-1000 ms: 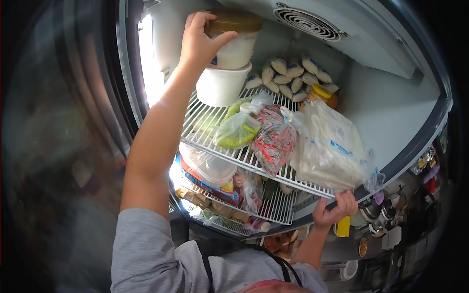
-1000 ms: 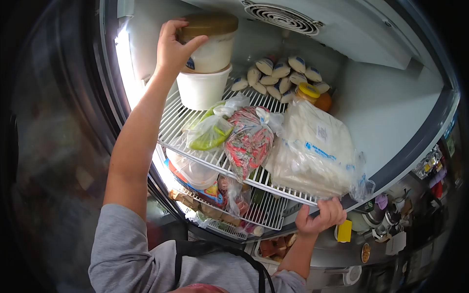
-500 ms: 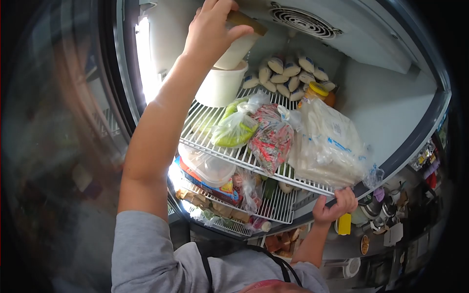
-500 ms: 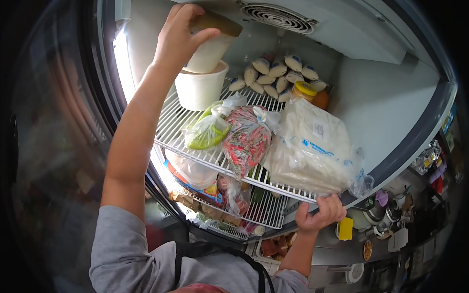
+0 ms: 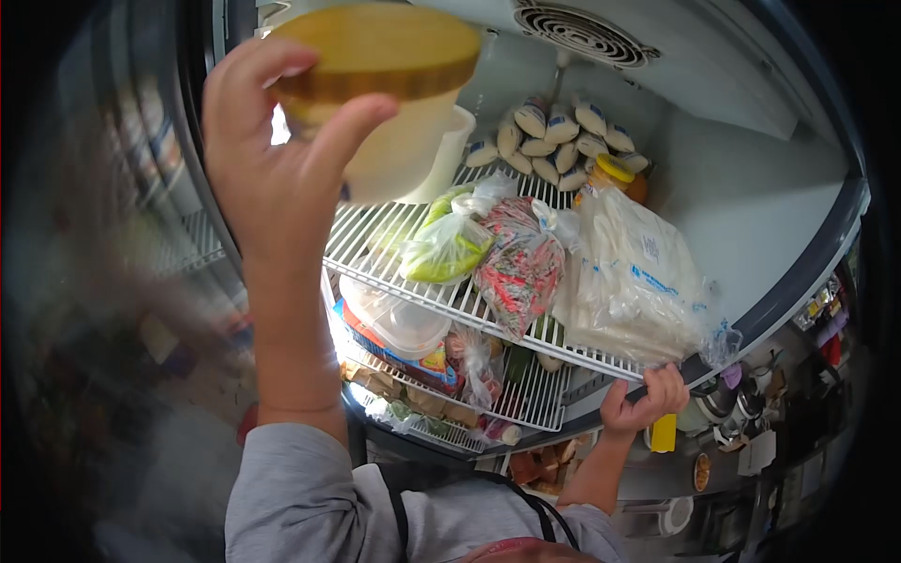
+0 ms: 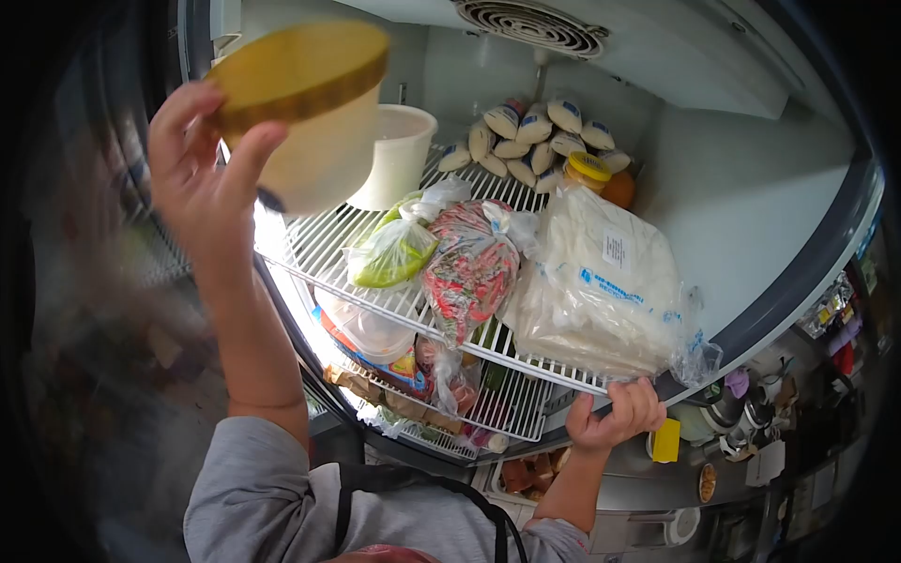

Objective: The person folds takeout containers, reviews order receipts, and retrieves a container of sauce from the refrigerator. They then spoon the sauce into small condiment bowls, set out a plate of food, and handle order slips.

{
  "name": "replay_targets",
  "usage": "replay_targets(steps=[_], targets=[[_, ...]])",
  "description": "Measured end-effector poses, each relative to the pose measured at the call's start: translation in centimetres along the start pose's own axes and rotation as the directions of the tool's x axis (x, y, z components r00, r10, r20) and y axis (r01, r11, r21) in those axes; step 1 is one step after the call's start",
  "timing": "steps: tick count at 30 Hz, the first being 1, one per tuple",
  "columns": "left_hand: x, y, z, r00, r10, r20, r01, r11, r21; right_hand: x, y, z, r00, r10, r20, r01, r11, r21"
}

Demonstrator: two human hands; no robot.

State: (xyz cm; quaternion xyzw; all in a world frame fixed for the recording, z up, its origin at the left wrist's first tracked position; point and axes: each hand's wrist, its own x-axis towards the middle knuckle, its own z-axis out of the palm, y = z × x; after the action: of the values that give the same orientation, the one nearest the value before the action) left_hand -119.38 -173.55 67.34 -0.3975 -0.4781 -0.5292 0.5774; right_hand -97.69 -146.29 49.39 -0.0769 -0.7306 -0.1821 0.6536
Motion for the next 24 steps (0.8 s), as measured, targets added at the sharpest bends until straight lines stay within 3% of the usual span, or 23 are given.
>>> replay_targets(steps=[2,5,8,11,15,16,19,22,24], targets=[[-1.3,1.1,-1.1,0.995,-0.093,-0.032,0.092,0.995,-0.038,0.0,0.0,0.0,1.000,0.002,-0.002,-0.002,1.000,0.001],[-3.9,-0.5,-1.5,0.966,-0.241,0.096,0.221,0.958,0.183,-0.1,0.1,0.1,1.000,0.001,0.002,-0.001,1.000,0.004],[-6.5,-2.3,-1.2,0.966,-0.231,0.117,0.183,0.927,0.327,-0.2,0.1,0.1,1.000,0.004,0.007,-0.004,1.000,-0.011],[-6.2,-2.2,0.5,0.916,-0.369,0.160,0.290,0.882,0.371,-0.3,0.2,-0.1,1.000,0.005,0.013,-0.005,1.000,-0.005],[-5.7,-4.9,2.0,0.878,-0.377,0.295,0.196,0.845,0.497,-0.3,0.1,0.1,1.000,0.025,0.008,-0.025,1.000,0.014],[-5.3,-5.5,2.5,0.838,-0.431,0.335,0.254,0.851,0.459,-0.4,0.2,0.2,1.000,0.031,0.007,-0.031,0.999,0.021],[-2.6,-5.6,3.9,0.617,-0.661,0.428,0.255,0.682,0.685,-0.3,0.1,0.2,1.000,0.030,0.001,-0.030,1.000,0.009],[-0.3,-6.9,6.6,0.360,-0.826,0.435,0.072,0.489,0.869,-0.2,0.1,0.2,1.000,0.023,-0.009,-0.023,1.000,0.017],[0.9,-7.5,7.8,0.279,-0.810,0.516,0.045,0.547,0.836,-0.2,0.2,0.2,1.000,0.025,-0.006,-0.025,0.999,0.029]])
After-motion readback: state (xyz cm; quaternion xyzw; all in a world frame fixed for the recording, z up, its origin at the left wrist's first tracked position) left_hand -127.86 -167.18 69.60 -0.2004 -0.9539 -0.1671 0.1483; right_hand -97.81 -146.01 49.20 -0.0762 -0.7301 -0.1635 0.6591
